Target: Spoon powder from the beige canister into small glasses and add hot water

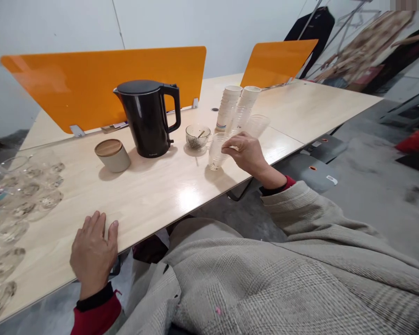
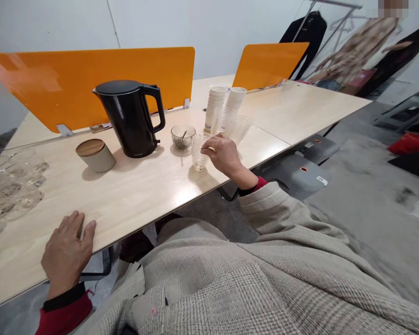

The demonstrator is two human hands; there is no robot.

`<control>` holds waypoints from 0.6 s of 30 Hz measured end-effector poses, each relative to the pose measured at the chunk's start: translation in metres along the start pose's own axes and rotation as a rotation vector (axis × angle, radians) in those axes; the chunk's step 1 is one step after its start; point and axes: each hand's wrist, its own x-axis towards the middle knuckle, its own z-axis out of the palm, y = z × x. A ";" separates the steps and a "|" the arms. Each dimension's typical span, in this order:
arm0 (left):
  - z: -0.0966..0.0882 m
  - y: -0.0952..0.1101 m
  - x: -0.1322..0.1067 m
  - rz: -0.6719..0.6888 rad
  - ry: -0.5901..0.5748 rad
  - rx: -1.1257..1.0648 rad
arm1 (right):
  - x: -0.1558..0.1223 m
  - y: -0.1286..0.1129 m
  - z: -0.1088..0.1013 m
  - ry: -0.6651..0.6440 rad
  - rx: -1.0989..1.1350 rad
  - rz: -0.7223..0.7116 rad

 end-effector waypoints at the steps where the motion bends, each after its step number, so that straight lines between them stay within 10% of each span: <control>1: 0.000 0.000 0.000 0.005 0.002 0.001 | 0.001 -0.001 0.002 -0.004 0.010 -0.007; 18: -0.001 0.001 0.000 0.060 0.023 -0.007 | 0.009 -0.009 0.009 0.161 -0.010 -0.053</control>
